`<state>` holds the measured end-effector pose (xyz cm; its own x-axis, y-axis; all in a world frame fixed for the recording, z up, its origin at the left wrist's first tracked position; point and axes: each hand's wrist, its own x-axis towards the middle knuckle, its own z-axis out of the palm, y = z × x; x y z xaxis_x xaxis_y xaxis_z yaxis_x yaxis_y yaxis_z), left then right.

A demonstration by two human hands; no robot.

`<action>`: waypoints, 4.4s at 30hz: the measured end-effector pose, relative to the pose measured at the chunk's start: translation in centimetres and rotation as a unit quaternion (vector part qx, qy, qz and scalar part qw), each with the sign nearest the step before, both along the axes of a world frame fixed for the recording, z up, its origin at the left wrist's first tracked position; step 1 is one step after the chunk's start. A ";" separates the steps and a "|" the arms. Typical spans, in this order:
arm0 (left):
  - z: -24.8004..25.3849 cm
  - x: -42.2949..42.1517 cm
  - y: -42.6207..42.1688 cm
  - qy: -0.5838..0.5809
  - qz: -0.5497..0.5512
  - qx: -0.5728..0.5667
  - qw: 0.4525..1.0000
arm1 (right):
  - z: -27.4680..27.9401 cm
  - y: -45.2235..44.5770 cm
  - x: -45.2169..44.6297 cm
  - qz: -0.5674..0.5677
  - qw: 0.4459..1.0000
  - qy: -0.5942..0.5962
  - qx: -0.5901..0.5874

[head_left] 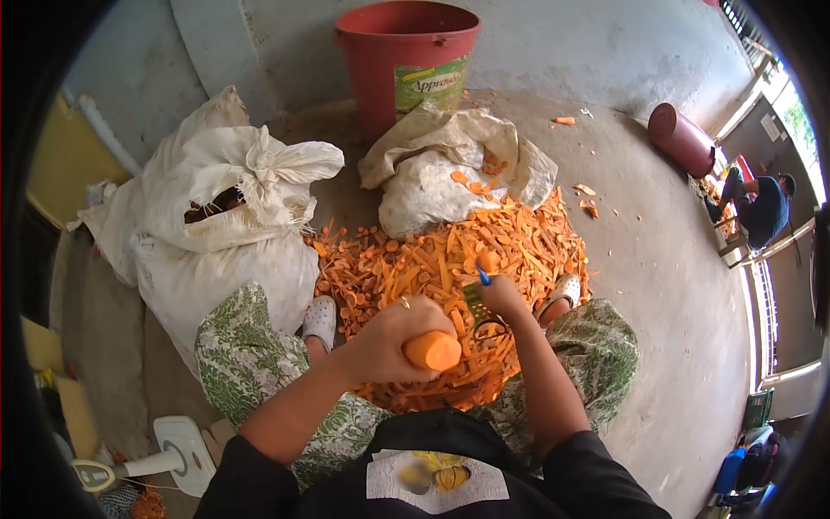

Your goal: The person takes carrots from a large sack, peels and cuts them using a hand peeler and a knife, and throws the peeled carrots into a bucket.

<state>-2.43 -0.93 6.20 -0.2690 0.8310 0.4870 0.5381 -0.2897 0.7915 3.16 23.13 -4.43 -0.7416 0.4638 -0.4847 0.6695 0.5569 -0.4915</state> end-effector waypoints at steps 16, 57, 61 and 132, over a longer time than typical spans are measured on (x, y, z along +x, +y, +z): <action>-2.8 -1.3 0.7 0.001 0.141 -0.090 0.986 | 1.4 -8.2 -1.0 -0.212 0.797 0.293 -0.484; -7.3 -2.4 0.3 -0.679 0.024 -0.014 0.734 | 4.9 1.7 1.2 -0.108 0.976 0.091 0.166; -10.7 -2.7 0.7 -0.563 0.097 -0.257 0.779 | 10.9 1.2 3.5 -0.141 0.967 0.178 0.113; -21.6 -41.7 -24.5 0.106 0.363 -0.722 0.579 | 3.4 -2.0 -4.2 -0.025 0.986 0.115 0.120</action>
<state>-44.09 -25.44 -15.40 -0.8643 0.1181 -0.4888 0.2320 0.9561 -0.1792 -1.02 21.08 -1.04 -0.7924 0.5835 -0.1778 0.5852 0.6450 -0.4914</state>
